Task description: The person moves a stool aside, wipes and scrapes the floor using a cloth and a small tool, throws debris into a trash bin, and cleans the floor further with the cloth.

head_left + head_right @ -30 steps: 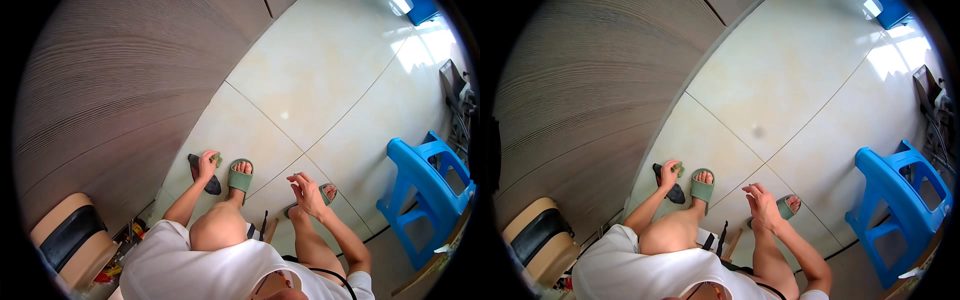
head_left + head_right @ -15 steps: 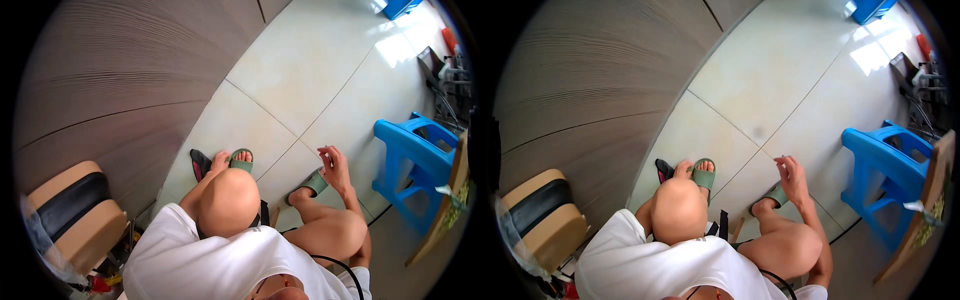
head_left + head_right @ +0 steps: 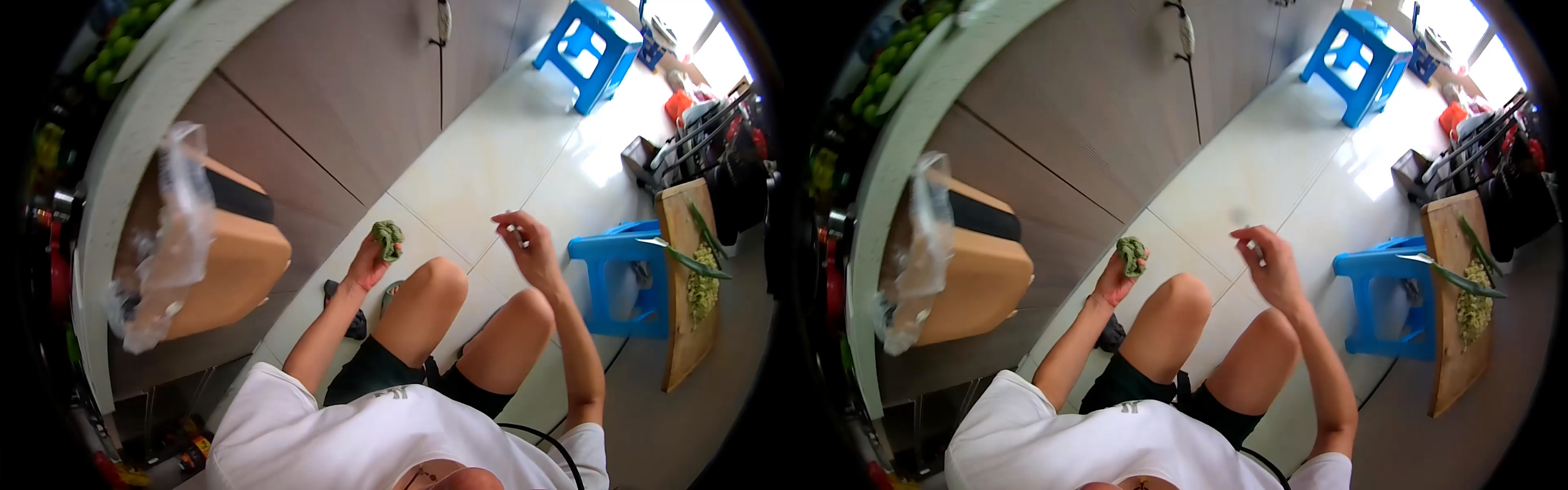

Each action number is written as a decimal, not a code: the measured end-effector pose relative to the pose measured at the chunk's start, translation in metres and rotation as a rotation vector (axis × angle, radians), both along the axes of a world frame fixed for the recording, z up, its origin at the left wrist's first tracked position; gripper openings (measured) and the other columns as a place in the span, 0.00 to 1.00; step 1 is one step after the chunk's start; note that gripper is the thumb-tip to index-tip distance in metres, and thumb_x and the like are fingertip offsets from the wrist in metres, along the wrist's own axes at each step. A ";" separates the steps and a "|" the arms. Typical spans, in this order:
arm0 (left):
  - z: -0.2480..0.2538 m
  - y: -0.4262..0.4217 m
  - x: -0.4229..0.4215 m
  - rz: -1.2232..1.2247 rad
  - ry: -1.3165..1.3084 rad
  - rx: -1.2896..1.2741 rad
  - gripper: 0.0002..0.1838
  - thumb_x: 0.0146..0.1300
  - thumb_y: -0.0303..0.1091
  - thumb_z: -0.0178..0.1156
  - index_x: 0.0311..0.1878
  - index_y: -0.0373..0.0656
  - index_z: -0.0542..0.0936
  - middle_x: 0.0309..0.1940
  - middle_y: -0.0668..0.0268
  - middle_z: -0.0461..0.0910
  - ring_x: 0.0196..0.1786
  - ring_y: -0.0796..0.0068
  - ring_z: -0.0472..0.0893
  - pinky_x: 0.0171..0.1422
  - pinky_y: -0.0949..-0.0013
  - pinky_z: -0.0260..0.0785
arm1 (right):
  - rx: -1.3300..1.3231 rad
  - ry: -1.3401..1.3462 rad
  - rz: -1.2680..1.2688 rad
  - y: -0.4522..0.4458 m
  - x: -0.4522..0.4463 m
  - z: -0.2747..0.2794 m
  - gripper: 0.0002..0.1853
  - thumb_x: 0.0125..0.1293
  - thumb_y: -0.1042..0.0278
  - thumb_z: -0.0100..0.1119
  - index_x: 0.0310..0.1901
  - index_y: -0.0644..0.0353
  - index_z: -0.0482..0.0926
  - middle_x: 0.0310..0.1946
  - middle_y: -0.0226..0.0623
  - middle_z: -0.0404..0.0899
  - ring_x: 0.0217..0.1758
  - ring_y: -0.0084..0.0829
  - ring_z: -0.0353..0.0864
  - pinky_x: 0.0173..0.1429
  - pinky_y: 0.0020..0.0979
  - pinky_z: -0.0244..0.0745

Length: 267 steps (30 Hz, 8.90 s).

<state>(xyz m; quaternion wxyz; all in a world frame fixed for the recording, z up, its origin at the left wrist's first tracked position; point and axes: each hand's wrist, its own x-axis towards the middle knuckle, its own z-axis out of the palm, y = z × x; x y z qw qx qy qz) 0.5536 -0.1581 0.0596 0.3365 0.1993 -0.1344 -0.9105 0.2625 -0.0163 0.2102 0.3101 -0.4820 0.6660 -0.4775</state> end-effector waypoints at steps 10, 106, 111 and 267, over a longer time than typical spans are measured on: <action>0.138 0.064 0.009 -0.028 0.142 -0.103 0.23 0.67 0.39 0.63 0.60 0.41 0.71 0.55 0.61 0.75 0.54 0.68 0.77 0.58 0.67 0.75 | -0.151 -0.110 0.220 -0.003 0.127 0.087 0.12 0.68 0.68 0.61 0.48 0.67 0.81 0.29 0.27 0.70 0.27 0.17 0.61 0.33 0.23 0.60; 0.473 -0.016 0.186 0.513 -1.259 -1.616 0.10 0.73 0.34 0.53 0.47 0.35 0.73 0.31 0.64 0.77 0.33 0.79 0.75 0.38 0.72 0.67 | -0.759 0.351 0.494 -0.112 0.280 0.294 0.15 0.52 0.71 0.69 0.39 0.67 0.78 0.31 0.46 0.77 0.33 0.45 0.79 0.40 0.38 0.74; 0.474 -0.012 0.180 0.432 -1.154 -1.572 0.16 0.67 0.34 0.61 0.54 0.38 0.72 0.33 0.68 0.78 0.39 0.79 0.77 0.45 0.73 0.70 | -0.767 0.432 0.487 -0.131 0.283 0.282 0.07 0.58 0.71 0.63 0.34 0.67 0.81 0.33 0.49 0.78 0.39 0.52 0.78 0.46 0.43 0.73; -0.188 0.055 -0.100 -1.272 -0.471 -0.355 0.10 0.65 0.32 0.64 0.45 0.37 0.80 0.35 0.71 0.80 0.39 0.84 0.76 0.45 0.75 0.70 | 0.420 -0.530 -0.329 0.069 -0.034 -0.303 0.11 0.66 0.66 0.62 0.35 0.68 0.79 0.18 0.25 0.71 0.23 0.15 0.64 0.26 0.26 0.61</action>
